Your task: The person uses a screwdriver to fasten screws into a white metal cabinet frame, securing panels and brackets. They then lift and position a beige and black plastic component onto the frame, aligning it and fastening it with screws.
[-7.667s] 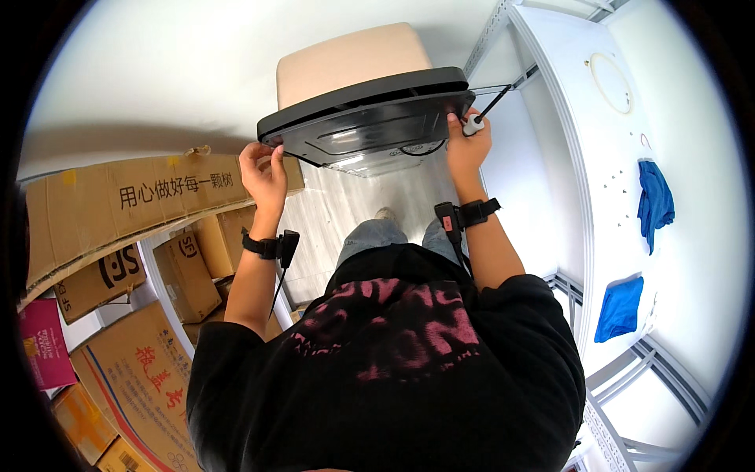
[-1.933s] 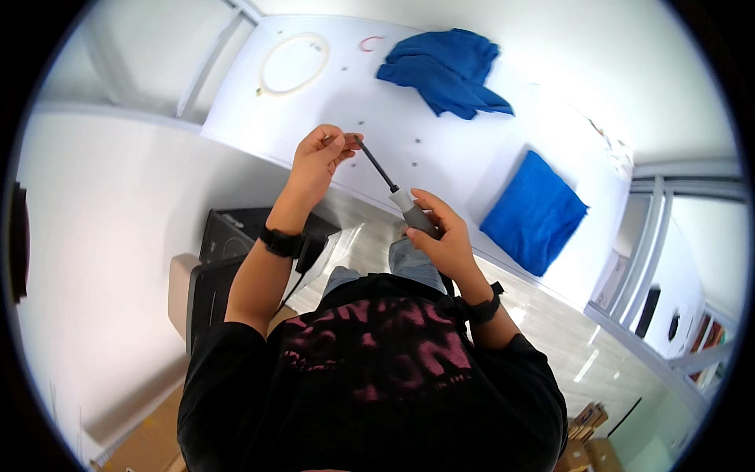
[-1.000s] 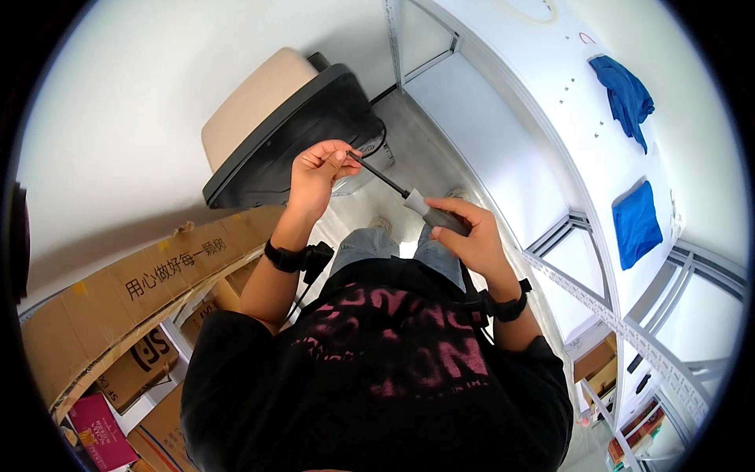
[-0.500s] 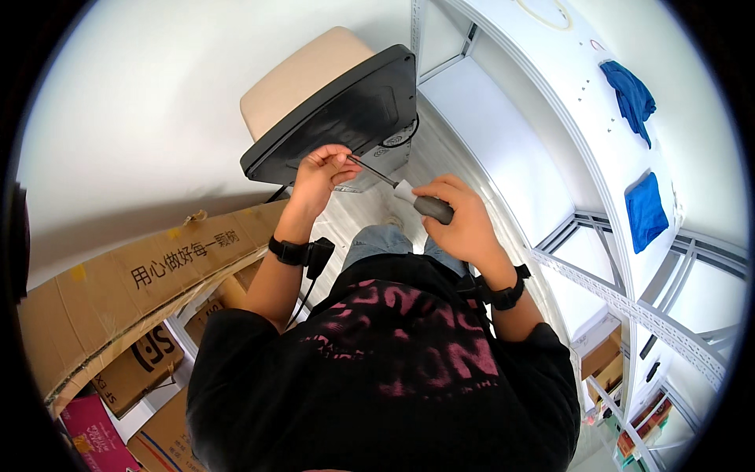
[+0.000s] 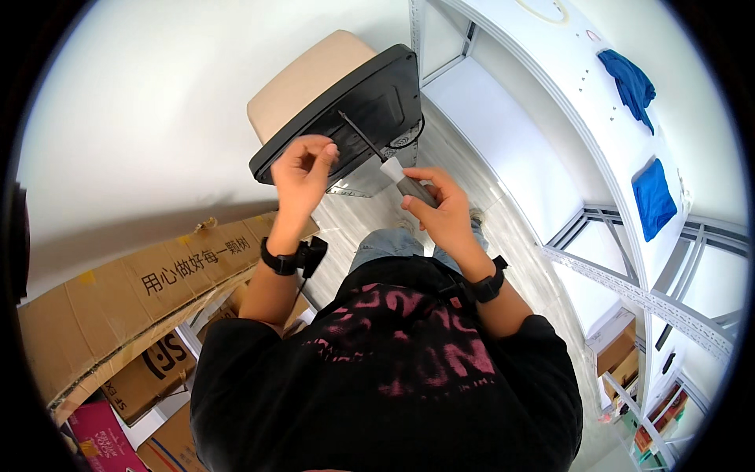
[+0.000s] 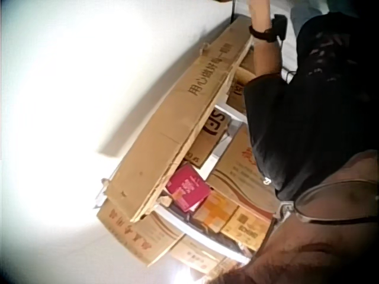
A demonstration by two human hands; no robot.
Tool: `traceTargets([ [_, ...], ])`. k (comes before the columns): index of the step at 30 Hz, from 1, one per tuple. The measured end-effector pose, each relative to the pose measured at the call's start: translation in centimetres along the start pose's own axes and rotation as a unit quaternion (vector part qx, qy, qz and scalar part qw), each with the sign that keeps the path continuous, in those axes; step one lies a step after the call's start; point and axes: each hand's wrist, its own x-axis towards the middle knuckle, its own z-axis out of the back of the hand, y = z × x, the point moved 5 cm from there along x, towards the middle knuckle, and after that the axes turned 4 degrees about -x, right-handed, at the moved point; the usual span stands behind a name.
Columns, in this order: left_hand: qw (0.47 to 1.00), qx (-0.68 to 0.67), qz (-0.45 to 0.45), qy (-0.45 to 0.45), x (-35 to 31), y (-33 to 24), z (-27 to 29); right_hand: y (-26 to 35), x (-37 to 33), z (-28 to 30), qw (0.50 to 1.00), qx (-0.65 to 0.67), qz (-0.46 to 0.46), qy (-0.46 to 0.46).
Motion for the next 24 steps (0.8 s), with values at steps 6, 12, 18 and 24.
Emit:
traceTargets([
  [6,0.901,0.382,-0.201,0.028,4.5,-5.2,0.6,-0.5,0.4,-0.5,1.000,0.009,0.008,0.007],
  [12,0.899,0.395,-0.179,0.054,5.5,-3.4,0.6,-0.2,0.6,-1.4,1.000,0.004,0.030,0.000],
  [18,0.897,0.395,-0.194,0.037,5.6,-3.4,0.6,0.4,0.7,-1.9,0.999,-0.018,0.028,-0.009],
  [24,0.895,0.402,-0.194,0.020,5.7,-3.6,0.3,1.4,0.9,-2.4,0.991,-0.082,0.108,-0.013],
])
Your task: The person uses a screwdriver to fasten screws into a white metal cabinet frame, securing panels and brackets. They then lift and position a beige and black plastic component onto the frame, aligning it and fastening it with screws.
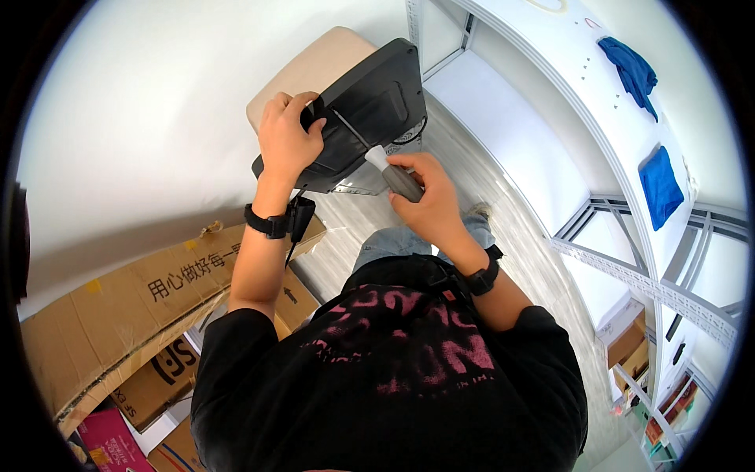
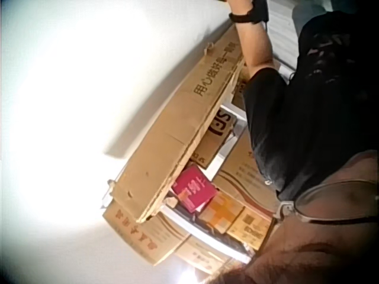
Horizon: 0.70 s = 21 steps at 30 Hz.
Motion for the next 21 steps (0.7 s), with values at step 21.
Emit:
traceTargets([
  [21,1.000,0.005,0.010,-0.023,0.4,0.6,-1.0,0.7,-1.2,1.4,0.980,-0.103,0.066,-0.155],
])
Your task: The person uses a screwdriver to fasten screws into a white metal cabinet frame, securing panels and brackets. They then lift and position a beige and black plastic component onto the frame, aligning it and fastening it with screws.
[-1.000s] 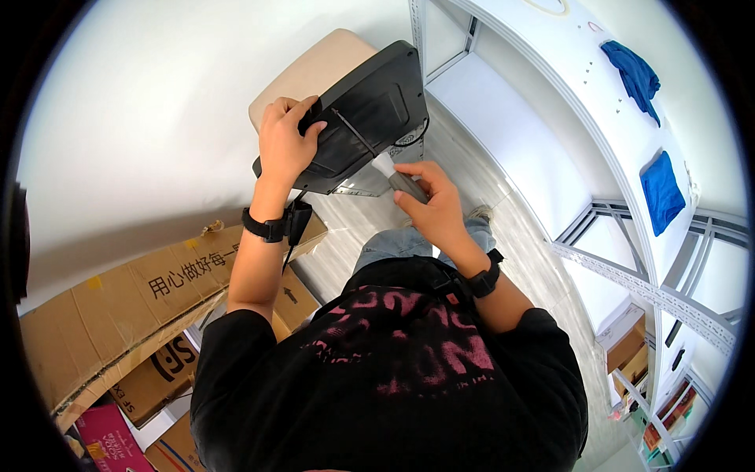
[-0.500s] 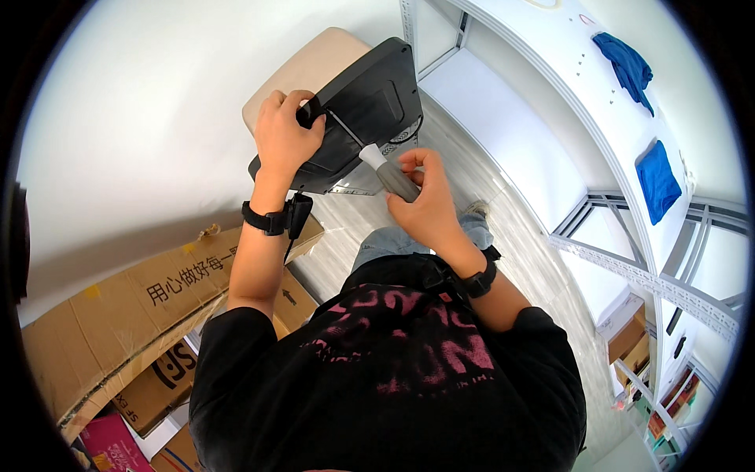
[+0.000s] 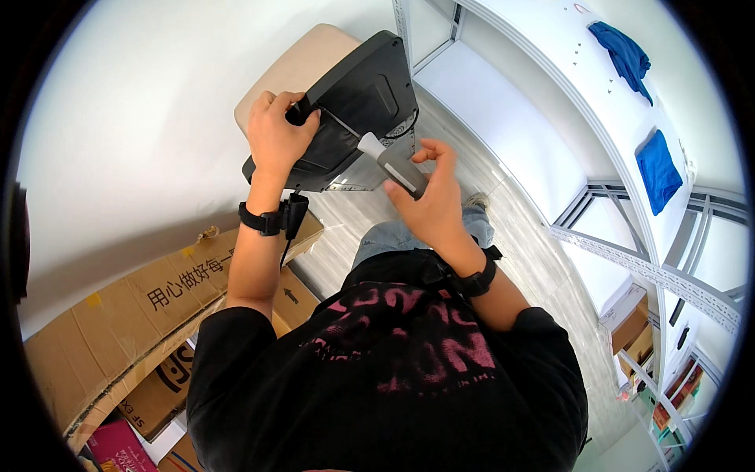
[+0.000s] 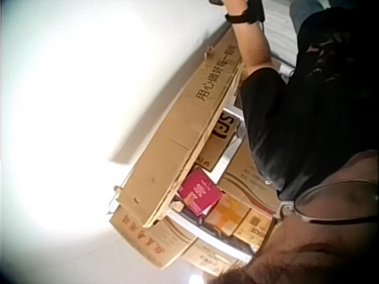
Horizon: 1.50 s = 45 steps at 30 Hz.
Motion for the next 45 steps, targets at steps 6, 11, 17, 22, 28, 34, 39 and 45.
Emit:
traceTargets([
  [6,1.000,0.000,-0.001,-0.004,0.0,0.0,-0.1,-0.7,-1.1,0.2,0.996,0.054,-0.074,-0.003],
  [11,1.000,0.013,0.000,0.001,-0.2,-0.5,0.0,-0.9,-0.6,0.7,0.997,-0.025,-0.068,0.000],
  [17,1.000,-0.004,0.007,-0.008,0.0,-0.1,0.1,0.9,-0.6,0.3,0.998,0.006,0.033,-0.047],
  [22,1.000,0.017,0.009,-0.010,-0.2,-0.7,0.1,-1.3,-0.5,0.2,0.990,0.062,-0.114,0.049],
  [28,1.000,0.002,0.009,-0.018,-0.1,-0.8,0.0,-1.3,-0.7,-0.3,0.999,0.041,-0.020,-0.008],
  [34,1.000,0.006,0.021,-0.006,-0.1,-0.4,0.0,-0.3,-0.8,0.2,0.978,0.121,-0.169,0.031],
  [39,1.000,0.007,0.017,-0.012,-0.3,-1.0,0.1,-1.9,-0.5,0.0,0.981,0.117,-0.151,0.043],
  [45,1.000,0.001,0.025,-0.007,-0.3,-0.8,0.1,-0.9,-0.6,-0.1,0.998,0.008,-0.057,0.035],
])
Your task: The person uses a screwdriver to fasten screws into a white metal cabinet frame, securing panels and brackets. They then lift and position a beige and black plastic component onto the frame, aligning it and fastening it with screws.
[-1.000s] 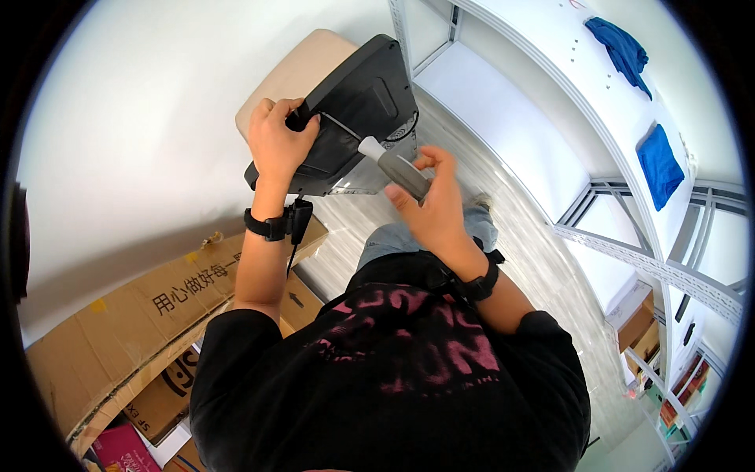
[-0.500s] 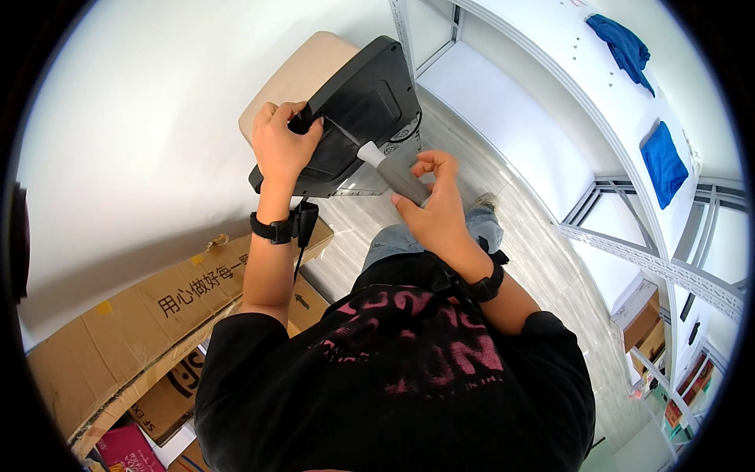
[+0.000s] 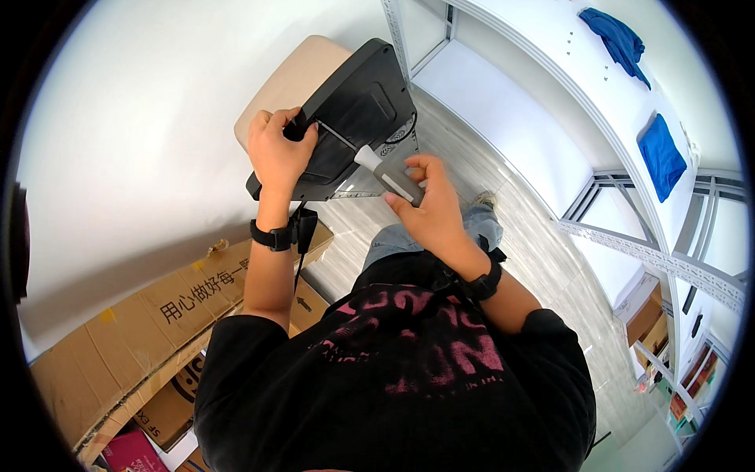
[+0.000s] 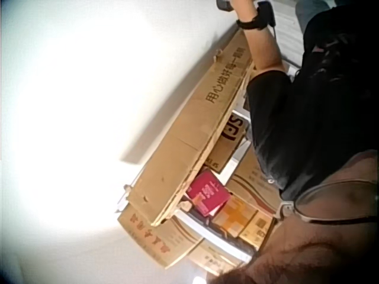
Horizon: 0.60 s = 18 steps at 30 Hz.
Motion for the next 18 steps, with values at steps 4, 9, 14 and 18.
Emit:
traceTargets([
  [4,1.000,0.005,0.003,-0.002,0.0,0.0,-0.1,-0.2,-0.2,-0.4,0.992,0.062,-0.084,0.068],
  [9,1.000,-0.001,-0.009,-0.006,-0.1,0.4,0.0,0.1,-0.1,-0.6,0.974,0.094,-0.150,0.139],
  [14,1.000,-0.013,0.002,0.002,0.0,0.5,0.7,1.3,0.6,0.3,0.986,-0.062,-0.042,0.146],
  [18,0.999,-0.024,-0.021,0.001,0.6,0.4,0.3,0.7,0.6,3.6,0.984,-0.108,-0.024,0.139],
])
